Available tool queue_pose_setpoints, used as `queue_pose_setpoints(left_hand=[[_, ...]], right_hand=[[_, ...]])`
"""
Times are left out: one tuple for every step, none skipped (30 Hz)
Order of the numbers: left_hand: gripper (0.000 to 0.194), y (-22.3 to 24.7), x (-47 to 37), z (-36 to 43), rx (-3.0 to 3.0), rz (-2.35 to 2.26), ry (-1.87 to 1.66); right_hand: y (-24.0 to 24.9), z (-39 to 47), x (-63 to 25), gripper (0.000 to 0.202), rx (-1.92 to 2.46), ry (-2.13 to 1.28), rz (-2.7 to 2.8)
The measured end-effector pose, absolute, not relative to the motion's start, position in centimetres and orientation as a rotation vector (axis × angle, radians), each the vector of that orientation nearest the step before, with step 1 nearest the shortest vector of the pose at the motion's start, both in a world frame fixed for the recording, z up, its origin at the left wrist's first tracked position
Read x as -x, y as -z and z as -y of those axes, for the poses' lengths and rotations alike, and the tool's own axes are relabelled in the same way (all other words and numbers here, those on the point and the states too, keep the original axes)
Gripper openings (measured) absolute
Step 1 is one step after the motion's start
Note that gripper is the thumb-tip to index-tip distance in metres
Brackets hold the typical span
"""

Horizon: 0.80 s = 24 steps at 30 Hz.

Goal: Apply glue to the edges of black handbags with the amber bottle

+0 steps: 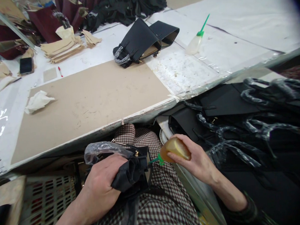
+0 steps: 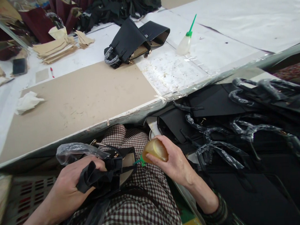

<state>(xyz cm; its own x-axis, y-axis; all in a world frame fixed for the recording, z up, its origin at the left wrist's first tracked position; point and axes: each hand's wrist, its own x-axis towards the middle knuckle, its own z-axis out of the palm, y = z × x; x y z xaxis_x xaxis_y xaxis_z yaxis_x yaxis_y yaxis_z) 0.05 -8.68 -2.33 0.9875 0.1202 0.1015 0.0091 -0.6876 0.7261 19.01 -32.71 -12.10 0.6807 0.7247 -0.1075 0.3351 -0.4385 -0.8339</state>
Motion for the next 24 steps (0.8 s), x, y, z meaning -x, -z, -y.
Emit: queue_pose_setpoints(left_hand=[[0.021,2.4,0.3,8.8,-2.336,-0.07,-0.207],[0.022,2.4,0.7,9.0,-2.347,-0.052,-0.227],[0.023,2.5,1.2,9.2,-2.357,-0.041,-0.235],[0.024,2.6,1.7,9.4,-2.364,-0.034,-0.239],[0.025,2.7,2.1,9.6,-2.37,-0.026,-0.234],[0.025,2.8,2.6,9.8,-2.375,-0.01,-0.23],[0.026,2.9,3.0,10.0,-2.379,0.01,-0.228],[0.026,3.1,3.4,10.2,-2.381,0.035,-0.235],[0.028,3.2,3.7,10.3,-2.383,0.058,-0.232],[0.029,3.4,4.0,10.5,-2.382,0.076,-0.219],[0.03,3.5,4.2,10.5,-2.379,0.084,-0.203],[0.031,3.6,4.4,10.6,-2.372,0.088,-0.192],[0.032,3.7,4.5,10.6,-2.366,0.09,-0.186],[0.033,3.7,4.5,10.6,-2.363,0.096,-0.187],[0.034,3.7,4.6,10.6,-2.366,0.101,-0.184],[0.033,3.7,4.6,10.6,-2.372,0.109,-0.193],[0.033,3.7,4.5,10.6,-2.381,0.112,-0.194],[0.033,3.7,4.5,10.6,-2.391,0.112,-0.189],[0.033,3.7,4.5,10.6,-2.396,0.11,-0.184],[0.034,3.7,4.5,10.6,-2.394,0.108,-0.18],[0.034,3.8,4.5,10.6,-2.388,0.103,-0.184],[0.035,3.8,4.5,10.6,-2.381,0.101,-0.178],[0.035,3.9,4.5,10.6,-2.375,0.101,-0.164],[0.035,3.9,4.4,10.5,-2.369,0.104,-0.152]], right_hand=[[11.9,32.9,-19.0,0.044,2.052,-0.593,0.79],[11.8,33.0,-18.9,0.044,2.061,-0.587,0.755],[11.6,33.2,-18.9,0.045,2.072,-0.575,0.717],[11.5,33.3,-18.8,0.046,2.082,-0.564,0.682],[11.4,33.3,-18.6,0.046,2.088,-0.562,0.655],[11.3,33.3,-18.5,0.046,2.091,-0.568,0.64],[11.2,33.3,-18.4,0.047,2.092,-0.574,0.632],[11.2,33.2,-18.2,0.047,2.093,-0.579,0.63],[11.1,33.1,-18.2,0.047,2.095,-0.585,0.632],[11.0,33.0,-18.1,0.046,2.098,-0.592,0.634],[11.0,32.9,-18.0,0.045,2.103,-0.605,0.64],[10.9,32.7,-18.0,0.045,2.109,-0.629,0.644],[10.9,32.6,-18.0,0.044,2.113,-0.662,0.646],[10.8,32.5,-18.0,0.043,2.114,-0.699,0.645],[10.8,32.4,-18.0,0.042,2.112,-0.737,0.641],[10.8,32.4,-18.0,0.041,2.103,-0.769,0.634],[10.7,32.4,-18.0,0.04,2.087,-0.801,0.623],[10.7,32.4,-18.0,0.04,2.066,-0.831,0.605],[10.7,32.4,-17.9,0.04,2.039,-0.868,0.578],[10.7,32.5,-17.9,0.041,2.005,-0.912,0.538],[10.7,32.5,-17.8,0.043,1.966,-0.962,0.488],[10.7,32.6,-17.8,0.045,1.926,-1.01,0.433],[10.7,32.8,-17.8,0.047,1.89,-1.054,0.383],[10.6,32.9,-17.7,0.048,1.861,-1.084,0.343]])
